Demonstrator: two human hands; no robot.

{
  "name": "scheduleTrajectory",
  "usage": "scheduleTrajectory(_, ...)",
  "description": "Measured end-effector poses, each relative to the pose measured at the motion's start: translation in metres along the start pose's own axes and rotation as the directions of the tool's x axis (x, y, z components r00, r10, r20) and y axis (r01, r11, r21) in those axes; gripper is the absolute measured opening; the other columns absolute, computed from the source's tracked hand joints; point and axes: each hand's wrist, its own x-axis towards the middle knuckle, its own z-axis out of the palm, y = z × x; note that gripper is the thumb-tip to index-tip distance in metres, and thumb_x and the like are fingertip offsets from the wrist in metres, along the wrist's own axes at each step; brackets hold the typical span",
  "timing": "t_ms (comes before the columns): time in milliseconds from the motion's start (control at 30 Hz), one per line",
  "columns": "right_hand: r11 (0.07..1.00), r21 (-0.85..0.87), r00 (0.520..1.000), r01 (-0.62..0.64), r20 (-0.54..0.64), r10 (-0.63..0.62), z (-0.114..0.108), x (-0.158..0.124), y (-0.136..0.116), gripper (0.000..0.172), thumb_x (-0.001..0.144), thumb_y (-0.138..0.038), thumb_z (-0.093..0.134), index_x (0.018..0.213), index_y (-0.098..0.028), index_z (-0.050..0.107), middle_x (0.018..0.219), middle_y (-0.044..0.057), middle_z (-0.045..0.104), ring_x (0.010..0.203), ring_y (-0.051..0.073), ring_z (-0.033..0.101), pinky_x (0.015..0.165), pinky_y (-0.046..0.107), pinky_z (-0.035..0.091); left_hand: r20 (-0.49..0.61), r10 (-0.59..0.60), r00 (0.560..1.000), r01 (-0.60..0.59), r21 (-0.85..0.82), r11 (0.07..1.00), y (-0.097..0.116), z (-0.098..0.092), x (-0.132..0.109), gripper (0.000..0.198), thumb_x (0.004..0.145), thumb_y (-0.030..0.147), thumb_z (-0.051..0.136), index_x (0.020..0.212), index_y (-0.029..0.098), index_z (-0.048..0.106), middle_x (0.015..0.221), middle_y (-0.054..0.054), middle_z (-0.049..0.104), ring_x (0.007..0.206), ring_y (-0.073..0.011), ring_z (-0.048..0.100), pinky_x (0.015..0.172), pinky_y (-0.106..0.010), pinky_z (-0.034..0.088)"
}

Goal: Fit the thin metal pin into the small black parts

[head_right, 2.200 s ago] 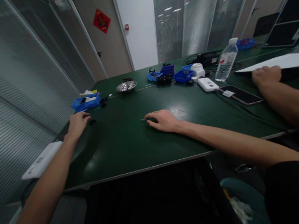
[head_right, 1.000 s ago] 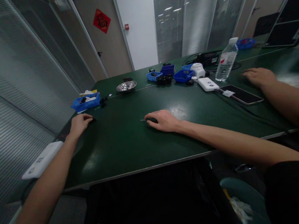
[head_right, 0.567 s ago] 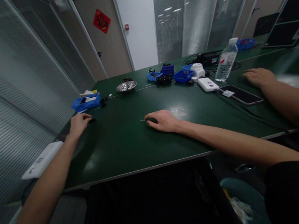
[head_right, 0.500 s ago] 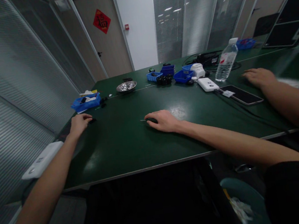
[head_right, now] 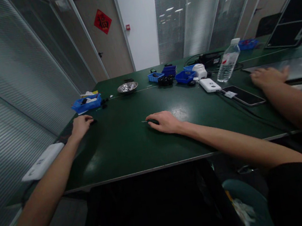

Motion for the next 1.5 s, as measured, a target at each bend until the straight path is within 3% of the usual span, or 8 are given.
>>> scheduleTrajectory(233, 1.000, 0.011, 1.000, -0.002, 0.008, 0.002, -0.0013, -0.0002, -0.0010, 0.040, 0.107, -0.041, 0.051, 0.135, -0.021, 0.071, 0.124, 0.009, 0.078, 0.096, 0.024, 0.075, 0.086, 0.035, 0.054, 0.040, -0.003, 0.999, 0.003, 0.016, 1.000, -0.0007, 0.0005, -0.0013, 0.023, 0.091, 0.025, 0.070, 0.110, 0.019, 0.082, 0.111, -0.011, 0.081, 0.108, -0.0300, 0.073, 0.097, -0.037, 0.054)
scheduleTrajectory(567, 1.000, 0.016, 1.000, 0.002, 0.022, -0.002, -0.0019, 0.0002, -0.0010, 0.041, 0.107, -0.042, 0.051, 0.135, -0.020, 0.071, 0.123, 0.009, 0.078, 0.095, 0.024, 0.074, 0.084, 0.036, 0.054, 0.037, -0.100, 0.994, 0.099, 0.028, 0.995, -0.0006, -0.0011, -0.0027, 0.027, 0.093, 0.037, 0.071, 0.116, 0.028, 0.082, 0.120, -0.008, 0.080, 0.111, -0.0316, 0.072, 0.093, -0.038, 0.055)
scheduleTrajectory(1500, 1.000, 0.024, 1.000, 0.001, 0.010, -0.001, -0.0039, -0.0011, -0.0037, 0.041, 0.106, -0.042, 0.050, 0.134, -0.020, 0.072, 0.118, 0.010, 0.079, 0.089, 0.023, 0.073, 0.081, 0.034, 0.052, 0.048, -0.192, 0.980, 0.193, -0.025, 0.981, 0.0023, -0.0017, -0.0032, 0.031, 0.089, 0.042, 0.075, 0.115, 0.028, 0.084, 0.118, -0.009, 0.081, 0.111, -0.0331, 0.073, 0.091, -0.039, 0.057)
